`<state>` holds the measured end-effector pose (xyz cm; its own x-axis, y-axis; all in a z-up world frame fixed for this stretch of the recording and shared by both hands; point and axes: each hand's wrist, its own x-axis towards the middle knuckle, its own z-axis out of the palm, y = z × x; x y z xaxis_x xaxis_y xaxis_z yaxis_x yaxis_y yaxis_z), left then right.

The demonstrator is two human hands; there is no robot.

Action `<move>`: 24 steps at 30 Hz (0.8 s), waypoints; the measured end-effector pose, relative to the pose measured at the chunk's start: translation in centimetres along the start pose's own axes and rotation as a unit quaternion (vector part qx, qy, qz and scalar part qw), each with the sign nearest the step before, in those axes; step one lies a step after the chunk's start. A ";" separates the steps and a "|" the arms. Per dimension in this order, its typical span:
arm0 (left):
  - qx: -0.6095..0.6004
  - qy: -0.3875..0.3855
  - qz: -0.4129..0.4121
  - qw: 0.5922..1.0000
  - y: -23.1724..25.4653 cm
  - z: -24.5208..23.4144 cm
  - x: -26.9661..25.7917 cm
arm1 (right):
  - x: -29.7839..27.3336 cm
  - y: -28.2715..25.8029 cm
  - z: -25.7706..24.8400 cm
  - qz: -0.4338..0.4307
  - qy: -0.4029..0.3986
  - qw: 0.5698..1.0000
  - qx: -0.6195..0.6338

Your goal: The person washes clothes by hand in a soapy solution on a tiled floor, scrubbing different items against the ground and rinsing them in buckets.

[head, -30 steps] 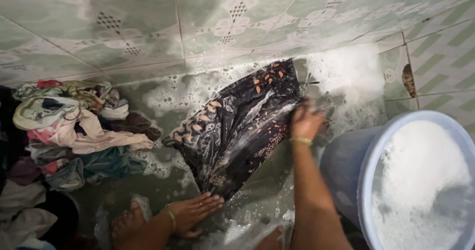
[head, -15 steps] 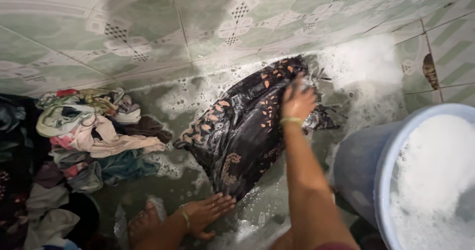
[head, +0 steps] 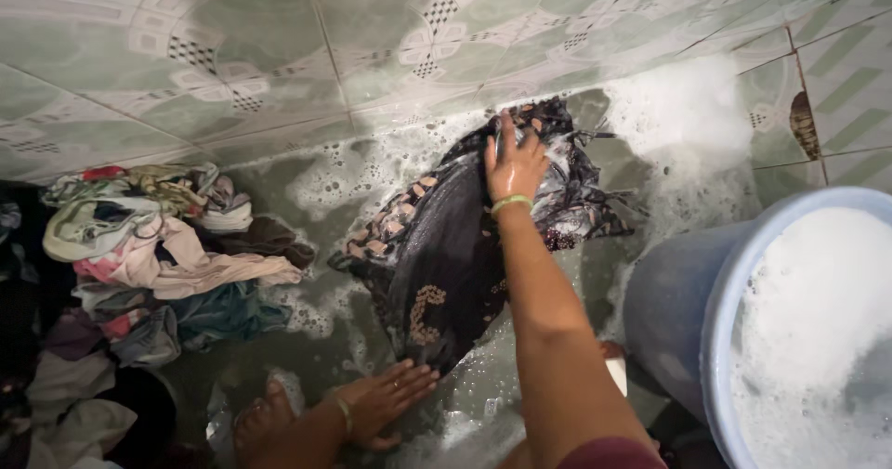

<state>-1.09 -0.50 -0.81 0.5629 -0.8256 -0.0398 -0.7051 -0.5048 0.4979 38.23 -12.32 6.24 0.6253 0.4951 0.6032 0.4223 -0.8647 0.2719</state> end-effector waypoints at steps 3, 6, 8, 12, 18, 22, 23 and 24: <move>0.028 0.012 0.002 1.000 0.1 -0.5 0.2 | -3.0 -4.7 -2.6 0.075 -0.225 0.932 0.275; 0.010 -0.023 -0.002 1.000 0.3 -0.6 0.5 | -9.8 -13.1 -9.7 -0.200 -0.236 0.930 0.198; -0.391 -0.343 -0.308 0.797 0.5 -0.6 1.1 | -9.8 -14.1 -10.8 -0.264 -0.334 0.877 0.221; 0.035 -0.064 -0.014 0.997 0.4 -0.6 0.2 | -7.4 -11.6 -7.9 -0.264 -0.133 0.882 0.368; -0.016 -0.006 0.003 1.000 -0.6 0.5 -0.2 | -0.2 4.3 7.0 0.240 -0.115 0.889 0.373; 0.246 0.108 0.028 0.963 -0.7 1.7 -0.7 | -10.0 12.6 3.3 0.471 -0.097 0.797 0.365; 0.346 0.080 0.023 0.934 -0.8 1.9 -0.8 | -14.6 12.8 0.1 0.403 -0.123 0.866 0.270; 0.349 0.084 0.027 0.933 -1.1 1.9 -0.6 | -18.3 11.7 -2.6 0.451 -0.197 0.832 0.256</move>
<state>-1.47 0.07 -2.94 0.5368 -0.8329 0.1343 -0.8105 -0.5534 -0.1920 29.98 -31.73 0.33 0.9632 -0.2600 0.0684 -0.1750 -0.7995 -0.5746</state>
